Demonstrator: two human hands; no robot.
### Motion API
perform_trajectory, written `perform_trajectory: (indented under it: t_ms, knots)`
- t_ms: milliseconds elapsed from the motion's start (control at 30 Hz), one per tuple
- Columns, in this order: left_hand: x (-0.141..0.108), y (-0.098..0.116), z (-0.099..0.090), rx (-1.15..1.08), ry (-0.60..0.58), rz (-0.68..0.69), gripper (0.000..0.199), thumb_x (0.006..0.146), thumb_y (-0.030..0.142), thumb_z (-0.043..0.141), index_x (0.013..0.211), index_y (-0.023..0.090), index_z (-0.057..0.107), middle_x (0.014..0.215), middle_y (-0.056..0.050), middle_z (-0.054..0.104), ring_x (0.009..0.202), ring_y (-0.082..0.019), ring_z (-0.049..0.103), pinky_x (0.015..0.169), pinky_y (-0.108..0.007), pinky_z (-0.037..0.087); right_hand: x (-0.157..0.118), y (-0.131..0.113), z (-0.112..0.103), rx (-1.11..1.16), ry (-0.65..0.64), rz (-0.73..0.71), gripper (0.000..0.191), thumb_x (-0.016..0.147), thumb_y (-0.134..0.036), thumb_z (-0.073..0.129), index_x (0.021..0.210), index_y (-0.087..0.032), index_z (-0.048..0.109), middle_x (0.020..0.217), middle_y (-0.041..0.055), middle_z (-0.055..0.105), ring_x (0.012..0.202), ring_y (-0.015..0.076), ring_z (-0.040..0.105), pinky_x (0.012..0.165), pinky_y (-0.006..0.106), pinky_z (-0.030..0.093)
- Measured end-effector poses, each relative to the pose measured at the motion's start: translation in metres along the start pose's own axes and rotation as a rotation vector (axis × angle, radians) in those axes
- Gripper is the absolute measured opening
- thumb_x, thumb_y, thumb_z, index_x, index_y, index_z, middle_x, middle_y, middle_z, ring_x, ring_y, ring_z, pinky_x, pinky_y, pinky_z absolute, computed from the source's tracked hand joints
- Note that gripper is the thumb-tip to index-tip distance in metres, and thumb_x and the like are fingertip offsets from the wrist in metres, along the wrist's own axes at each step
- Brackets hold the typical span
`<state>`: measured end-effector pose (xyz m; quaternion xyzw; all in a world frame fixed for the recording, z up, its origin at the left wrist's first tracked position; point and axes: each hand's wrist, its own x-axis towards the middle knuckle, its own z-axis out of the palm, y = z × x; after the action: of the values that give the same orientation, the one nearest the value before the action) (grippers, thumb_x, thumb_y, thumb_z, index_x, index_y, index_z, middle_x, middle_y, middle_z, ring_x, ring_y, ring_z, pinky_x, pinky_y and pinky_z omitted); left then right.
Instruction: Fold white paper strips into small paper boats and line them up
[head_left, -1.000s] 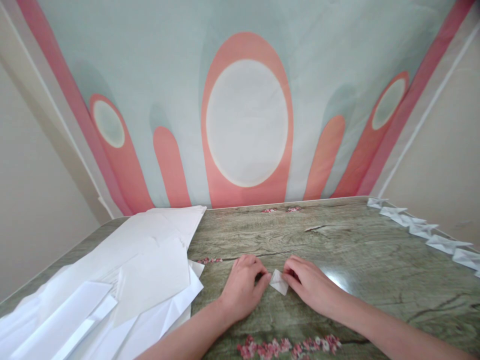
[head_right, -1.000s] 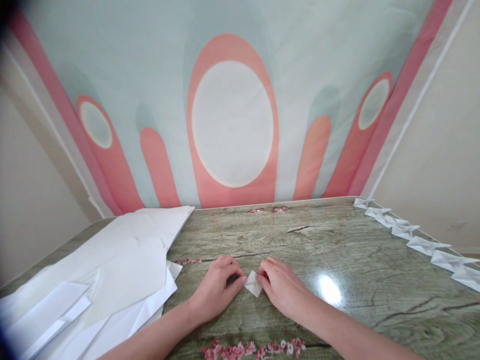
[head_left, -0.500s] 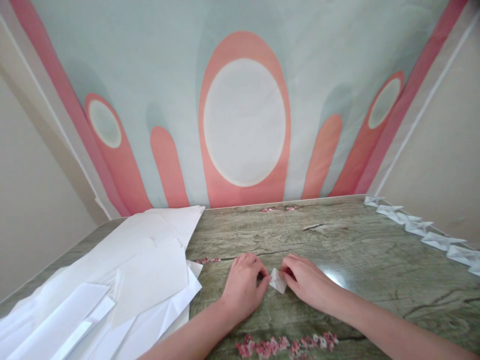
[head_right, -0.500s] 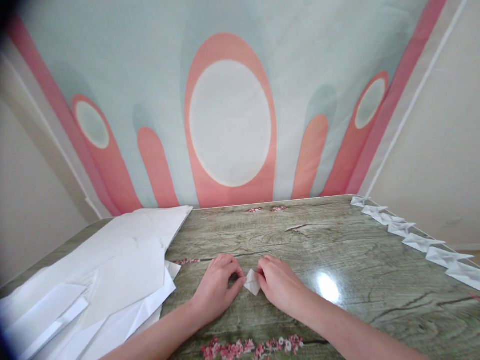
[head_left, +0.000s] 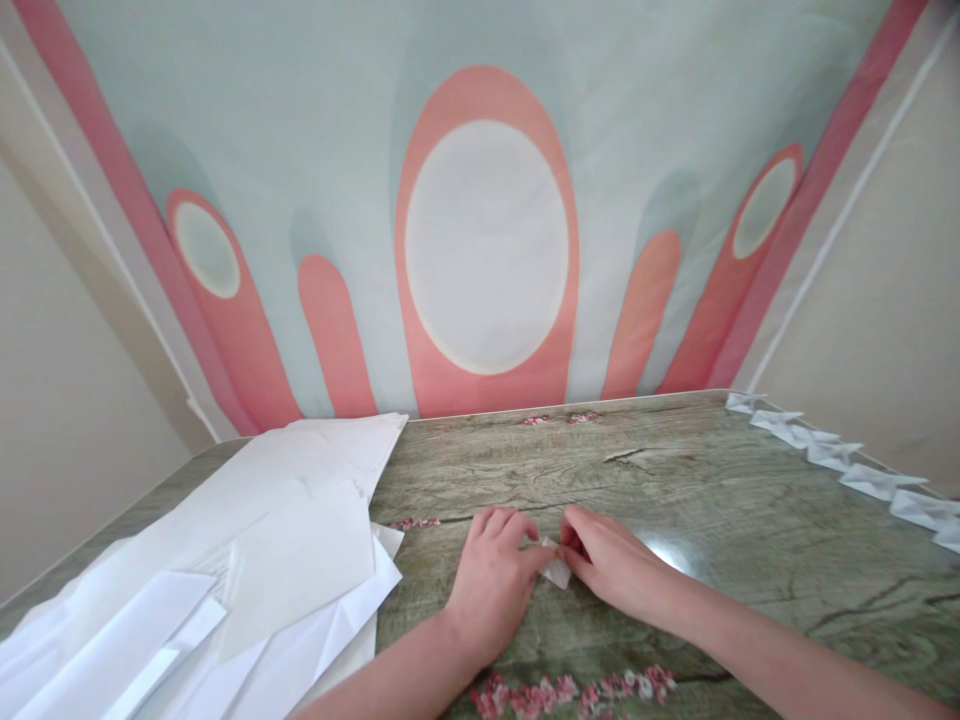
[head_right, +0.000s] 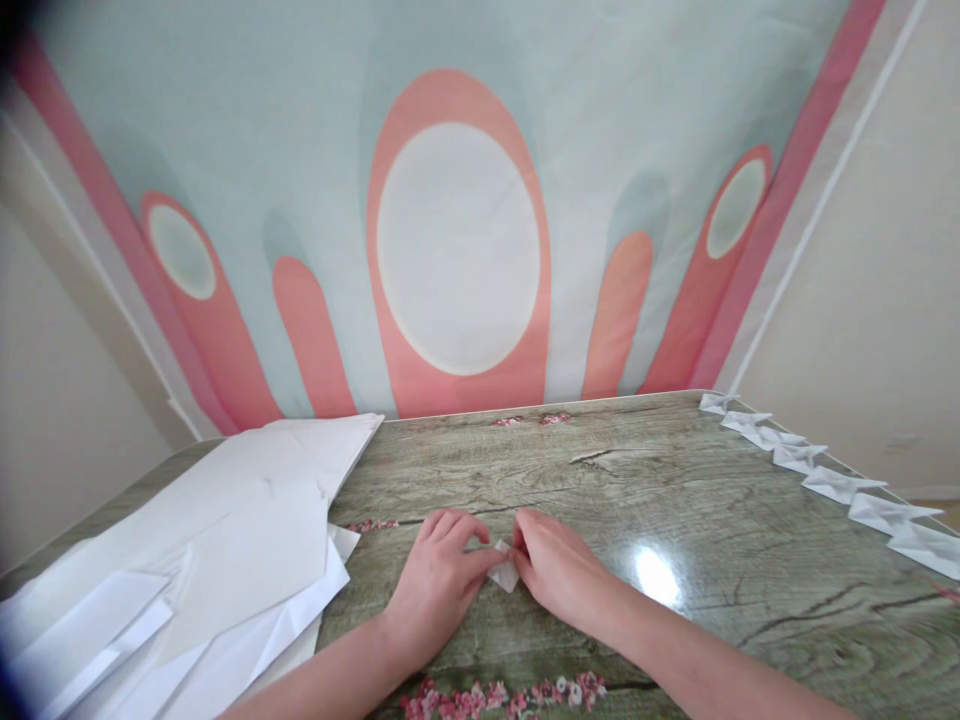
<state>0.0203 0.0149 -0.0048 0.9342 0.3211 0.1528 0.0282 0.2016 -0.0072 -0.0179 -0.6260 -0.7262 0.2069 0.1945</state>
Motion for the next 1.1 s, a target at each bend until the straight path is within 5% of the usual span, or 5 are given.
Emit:
perform_trajectory:
  t_ms: [367, 533, 700, 1100]
  knots:
    - [-0.004, 0.011, -0.007, 0.133, -0.142, 0.053, 0.027, 0.083, 0.022, 0.054, 0.110, 0.023, 0.056, 0.105, -0.006, 0.054, 0.107, -0.024, 0.042, 0.103, -0.045, 0.021, -0.002, 0.005, -0.005, 0.058, 0.003, -0.060, 0.008, 0.081, -0.017, 0.047, 0.076, -0.019, 0.053, 0.074, 0.0009, 0.059, 0.071, 0.0155, 0.054, 0.064, 0.025, 0.038]
    - [-0.005, 0.010, -0.007, 0.119, -0.151, 0.026, 0.032, 0.081, 0.020, 0.055, 0.113, 0.023, 0.055, 0.109, -0.007, 0.053, 0.111, -0.025, 0.041, 0.105, -0.044, 0.019, -0.009, 0.009, -0.024, 0.074, -0.059, -0.224, 0.027, 0.085, -0.010, 0.039, 0.098, -0.020, 0.059, 0.089, 0.0034, 0.058, 0.084, 0.0152, 0.055, 0.075, 0.026, 0.040]
    - [-0.005, 0.006, -0.004, 0.109, -0.151, 0.016, 0.036, 0.080, 0.019, 0.053, 0.116, 0.021, 0.053, 0.110, -0.008, 0.053, 0.114, -0.026, 0.039, 0.105, -0.045, 0.019, -0.018, 0.004, -0.022, -0.131, -0.140, -0.340, 0.037, 0.085, -0.006, 0.037, 0.111, -0.024, 0.057, 0.093, 0.0038, 0.054, 0.083, 0.0153, 0.052, 0.074, 0.025, 0.038]
    - [-0.005, 0.008, -0.004, 0.143, -0.149, 0.021, 0.036, 0.082, 0.020, 0.051, 0.118, 0.020, 0.053, 0.114, -0.010, 0.053, 0.121, -0.028, 0.035, 0.106, -0.045, 0.018, -0.024, -0.007, -0.016, -0.557, -0.051, -0.317, 0.030, 0.088, -0.010, 0.044, 0.113, -0.022, 0.056, 0.097, 0.0057, 0.057, 0.087, 0.0209, 0.053, 0.074, 0.033, 0.035]
